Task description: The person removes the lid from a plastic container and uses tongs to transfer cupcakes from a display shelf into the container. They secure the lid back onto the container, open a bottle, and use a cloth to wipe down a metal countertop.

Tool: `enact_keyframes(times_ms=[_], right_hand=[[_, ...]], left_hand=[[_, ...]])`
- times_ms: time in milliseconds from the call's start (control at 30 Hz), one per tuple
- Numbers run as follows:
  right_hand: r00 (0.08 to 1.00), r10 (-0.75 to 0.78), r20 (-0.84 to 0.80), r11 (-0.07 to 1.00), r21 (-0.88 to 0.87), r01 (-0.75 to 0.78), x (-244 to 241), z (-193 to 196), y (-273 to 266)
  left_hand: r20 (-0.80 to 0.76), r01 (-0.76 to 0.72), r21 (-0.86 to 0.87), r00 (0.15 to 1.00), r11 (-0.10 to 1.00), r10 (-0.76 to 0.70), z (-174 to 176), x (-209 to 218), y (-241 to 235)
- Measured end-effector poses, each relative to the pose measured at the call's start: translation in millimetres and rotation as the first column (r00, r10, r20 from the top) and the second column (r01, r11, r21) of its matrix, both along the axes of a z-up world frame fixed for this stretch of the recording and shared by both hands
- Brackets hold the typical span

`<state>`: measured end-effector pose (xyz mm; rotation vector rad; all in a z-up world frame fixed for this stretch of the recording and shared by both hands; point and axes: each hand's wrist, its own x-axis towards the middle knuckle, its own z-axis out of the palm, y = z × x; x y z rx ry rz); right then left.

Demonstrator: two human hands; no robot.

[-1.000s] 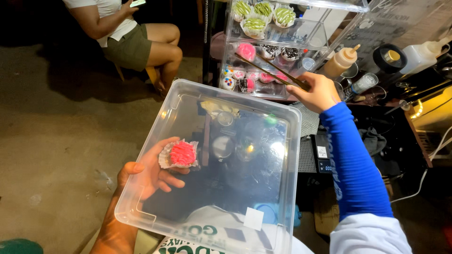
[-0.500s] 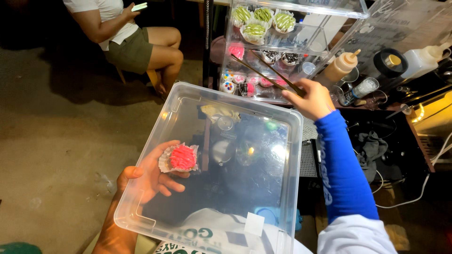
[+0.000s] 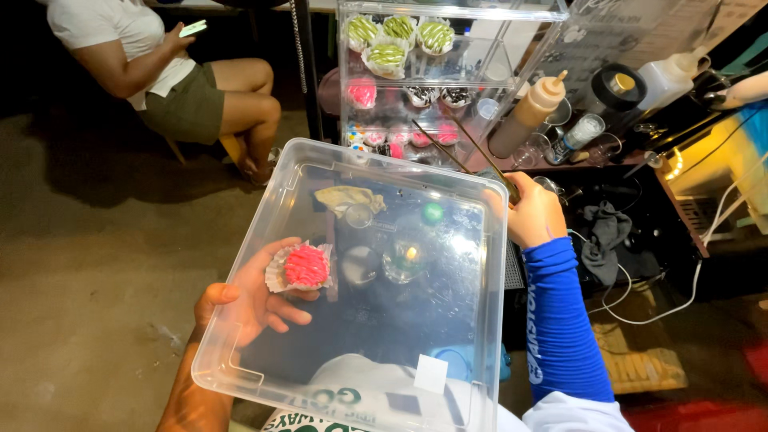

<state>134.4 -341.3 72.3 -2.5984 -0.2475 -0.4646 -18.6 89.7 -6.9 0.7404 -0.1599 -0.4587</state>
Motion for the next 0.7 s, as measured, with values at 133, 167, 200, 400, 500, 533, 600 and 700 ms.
enact_keyframes(times_ms=[133, 167, 200, 400, 500, 533, 600, 700], right_hand=[[0.993, -0.112, 0.028, 0.99, -0.082, 0.114, -10.9, 0.6, 3.1], [0.987, -0.154, 0.043, 0.98, -0.117, 0.158, -13.6, -0.1, 3.3], [0.979, -0.195, 0.061, 0.967, -0.153, 0.202, -14.6, -1.1, 3.5], [0.964, -0.264, -0.025, 0.947, -0.196, 0.254, 2.3, -20.5, 13.9], [0.986, -0.164, -0.021, 0.978, -0.131, 0.16, 15.1, -32.6, 12.9], [0.991, -0.134, -0.027, 0.986, -0.103, 0.131, 19.1, -35.5, 11.6], [0.997, -0.074, -0.038, 0.996, -0.046, 0.072, 24.9, -40.6, 8.9], [0.998, -0.04, -0.052, 0.999, 0.027, 0.041, 33.9, -45.9, 9.9]], left_hand=[[0.005, 0.015, 0.007, 1.0, 1.0, -0.015, -2.4, 2.0, 4.2], [0.005, 0.012, 0.006, 1.0, 1.0, -0.012, -3.4, 1.6, 5.8], [0.005, 0.009, 0.004, 1.0, 1.0, -0.009, -4.8, 1.4, 7.1], [-0.013, 0.023, -0.005, 1.0, 1.0, -0.023, -9.1, -0.8, 13.8], [-0.013, 0.02, 0.002, 1.0, 1.0, -0.02, -8.5, -0.5, 17.2], [-0.003, 0.006, 0.013, 1.0, 1.0, -0.006, -7.7, -0.2, 18.2], [0.015, -0.023, 0.034, 1.0, 0.999, 0.022, -6.4, -1.8, 20.2], [0.024, -0.027, 0.056, 0.999, 0.998, 0.026, -4.6, -0.4, 24.6]])
